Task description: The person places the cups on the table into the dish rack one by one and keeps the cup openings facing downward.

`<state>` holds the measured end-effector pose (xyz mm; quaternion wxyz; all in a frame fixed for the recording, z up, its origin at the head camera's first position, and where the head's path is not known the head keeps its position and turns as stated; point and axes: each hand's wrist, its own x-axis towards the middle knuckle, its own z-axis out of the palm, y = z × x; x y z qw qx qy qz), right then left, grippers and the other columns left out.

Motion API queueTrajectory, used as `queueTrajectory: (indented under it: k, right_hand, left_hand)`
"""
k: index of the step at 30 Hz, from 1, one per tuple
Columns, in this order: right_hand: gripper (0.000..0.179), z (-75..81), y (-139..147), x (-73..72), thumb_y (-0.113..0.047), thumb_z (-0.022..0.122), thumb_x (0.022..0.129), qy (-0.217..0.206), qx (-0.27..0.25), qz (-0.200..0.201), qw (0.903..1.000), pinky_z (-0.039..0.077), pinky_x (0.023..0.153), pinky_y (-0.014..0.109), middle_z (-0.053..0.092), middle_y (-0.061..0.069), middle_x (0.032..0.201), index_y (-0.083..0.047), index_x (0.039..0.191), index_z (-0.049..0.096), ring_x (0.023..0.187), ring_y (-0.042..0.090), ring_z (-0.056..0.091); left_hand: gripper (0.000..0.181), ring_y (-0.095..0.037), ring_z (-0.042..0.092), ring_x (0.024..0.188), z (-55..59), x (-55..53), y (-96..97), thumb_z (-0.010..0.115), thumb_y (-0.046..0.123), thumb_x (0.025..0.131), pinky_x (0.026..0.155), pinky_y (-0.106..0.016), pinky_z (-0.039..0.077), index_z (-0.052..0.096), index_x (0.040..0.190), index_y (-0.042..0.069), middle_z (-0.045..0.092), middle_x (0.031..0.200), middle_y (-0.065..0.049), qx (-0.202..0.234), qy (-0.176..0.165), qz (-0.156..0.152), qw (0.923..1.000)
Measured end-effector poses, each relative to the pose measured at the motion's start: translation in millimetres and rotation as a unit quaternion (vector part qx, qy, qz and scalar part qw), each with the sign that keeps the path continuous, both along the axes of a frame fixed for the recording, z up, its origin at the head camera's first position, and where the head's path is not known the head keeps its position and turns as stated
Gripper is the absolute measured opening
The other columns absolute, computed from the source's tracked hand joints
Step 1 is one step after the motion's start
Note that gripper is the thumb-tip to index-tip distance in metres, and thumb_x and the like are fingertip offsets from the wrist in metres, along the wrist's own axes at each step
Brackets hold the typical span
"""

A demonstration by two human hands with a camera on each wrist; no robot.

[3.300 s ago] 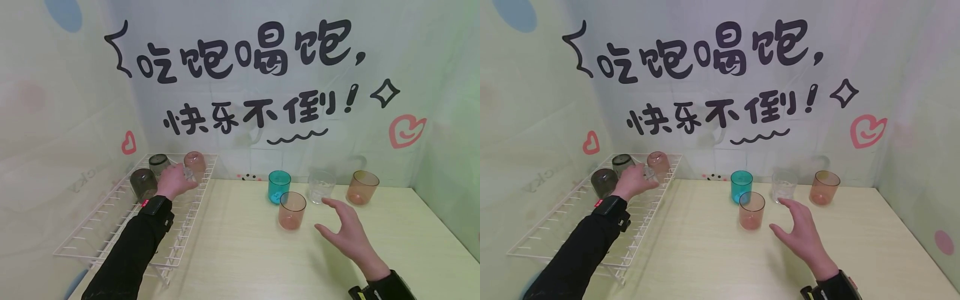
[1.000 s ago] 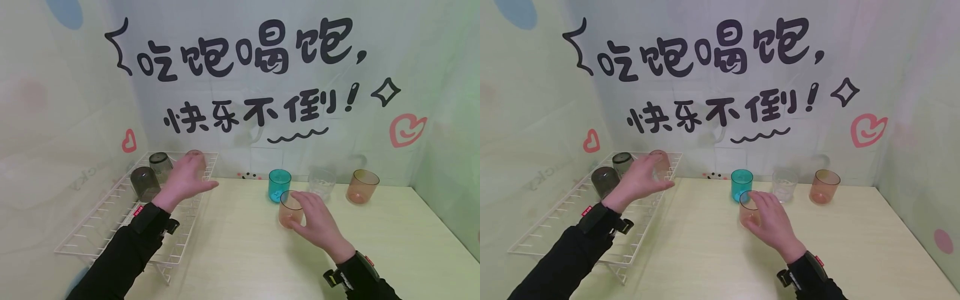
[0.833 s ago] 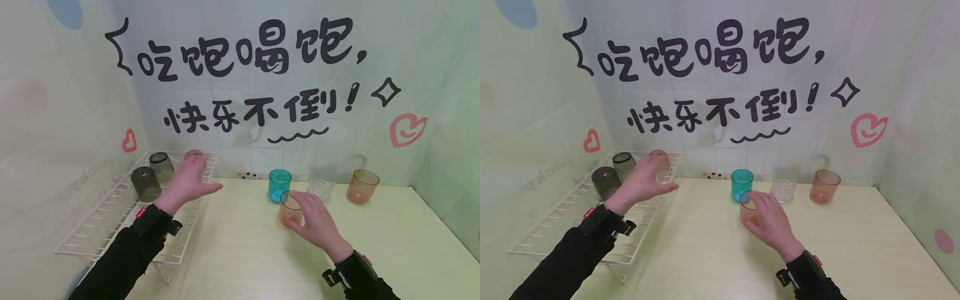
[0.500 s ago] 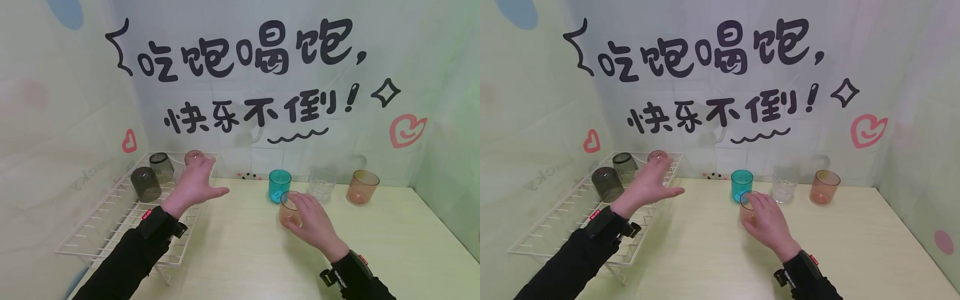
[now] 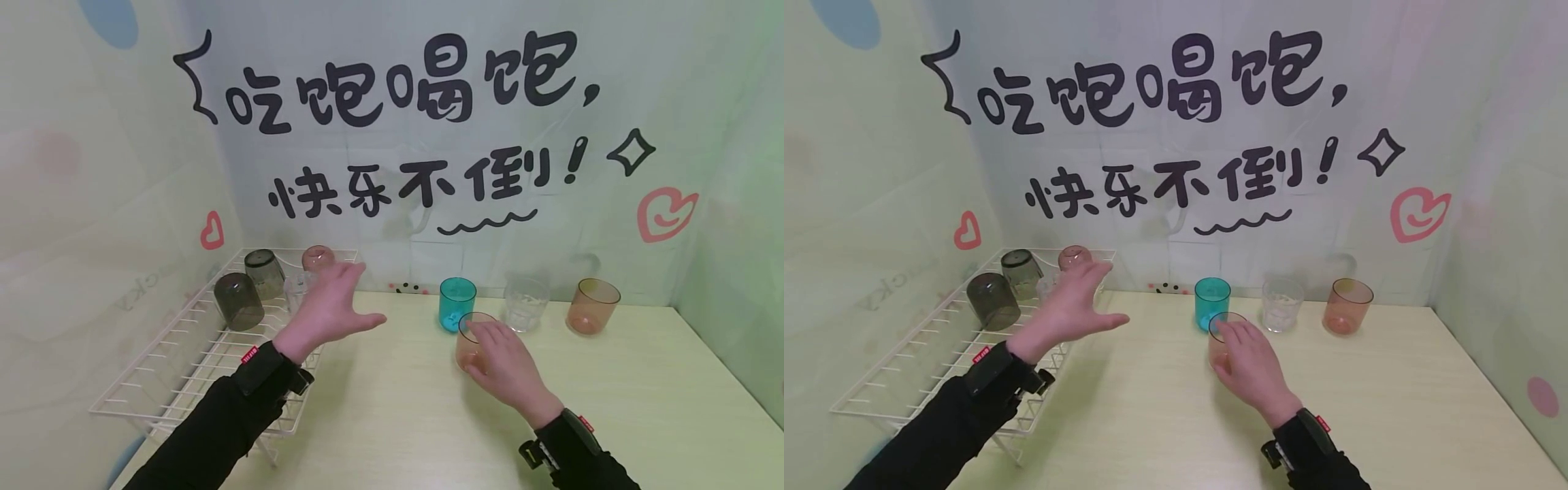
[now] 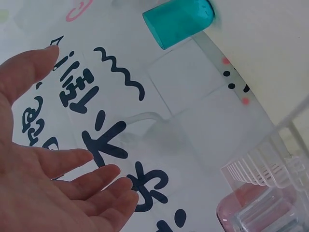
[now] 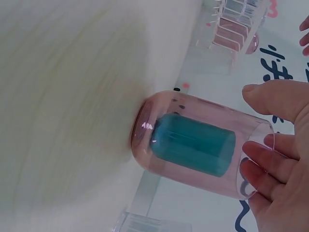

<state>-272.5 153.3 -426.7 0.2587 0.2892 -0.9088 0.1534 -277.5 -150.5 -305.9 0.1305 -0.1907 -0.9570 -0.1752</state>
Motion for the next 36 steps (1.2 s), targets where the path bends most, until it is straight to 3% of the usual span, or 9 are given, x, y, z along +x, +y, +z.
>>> queueTrajectory:
  k: [9, 19, 23, 30, 36]
  right_hand:
    - [0.065, -5.7, 0, -3.7, -0.023, 0.075, 0.068, 0.026, 0.005, 0.004, 0.9996, 0.036, 0.093, 0.038, 0.056, 0.008, 0.109, -0.006, 0.124, 0.047, 0.103, 0.024, 0.048]
    - [0.059, -8.6, -2, -3.3, -0.018, 0.073, 0.07, 0.016, 0.03, -0.009, 0.9994, 0.026, 0.102, 0.042, 0.06, 0.006, 0.098, -0.006, 0.122, 0.048, 0.094, 0.023, 0.053]
    - [0.053, -7.5, -1, -1.3, -0.013, 0.074, 0.069, 0.018, 0.033, -0.011, 0.9992, 0.027, 0.102, 0.042, 0.061, 0.006, 0.096, -0.008, 0.117, 0.051, 0.093, 0.024, 0.053]
    - [0.026, -9.6, 0, -0.3, -0.006, 0.07, 0.07, 0.023, 0.024, -0.023, 0.9992, 0.032, 0.098, 0.041, 0.059, 0.0, 0.082, -0.013, 0.092, 0.056, 0.084, 0.021, 0.052]
    - [0.025, -10.1, 2, 3.4, 0.0, 0.068, 0.069, 0.035, 0.005, -0.025, 0.999, 0.033, 0.097, 0.041, 0.061, -0.002, 0.08, -0.013, 0.088, 0.057, 0.082, 0.019, 0.055]
  left_hand:
    - [0.091, -0.029, 0.039, 0.119, -2.8, 2.0, 7.3, 0.068, 0.056, 0.066, 0.095, -0.042, 0.035, 0.035, 0.134, 0.005, 0.041, 0.13, -0.015, 0.007, 0.001, -0.012, 0.9999]
    - [0.091, -0.028, 0.038, 0.119, -5.0, 5.6, 17.9, 0.07, 0.054, 0.065, 0.095, -0.042, 0.036, 0.035, 0.135, 0.007, 0.041, 0.132, -0.013, 0.009, -0.007, -0.025, 0.9996]
    - [0.091, -0.027, 0.039, 0.119, -5.9, 7.1, 21.9, 0.07, 0.055, 0.065, 0.095, -0.041, 0.036, 0.035, 0.135, 0.008, 0.04, 0.132, -0.011, 0.011, -0.006, -0.029, 0.9995]
    - [0.089, -0.025, 0.038, 0.119, -6.7, 10.1, 27.1, 0.069, 0.055, 0.065, 0.095, -0.04, 0.036, 0.037, 0.134, 0.01, 0.042, 0.131, -0.009, 0.016, 0.005, -0.045, 0.9989]
    - [0.089, -0.022, 0.038, 0.119, -7.9, 13.3, 31.9, 0.069, 0.056, 0.065, 0.095, -0.037, 0.035, 0.037, 0.134, 0.01, 0.042, 0.131, -0.007, 0.021, 0.011, -0.059, 0.998]
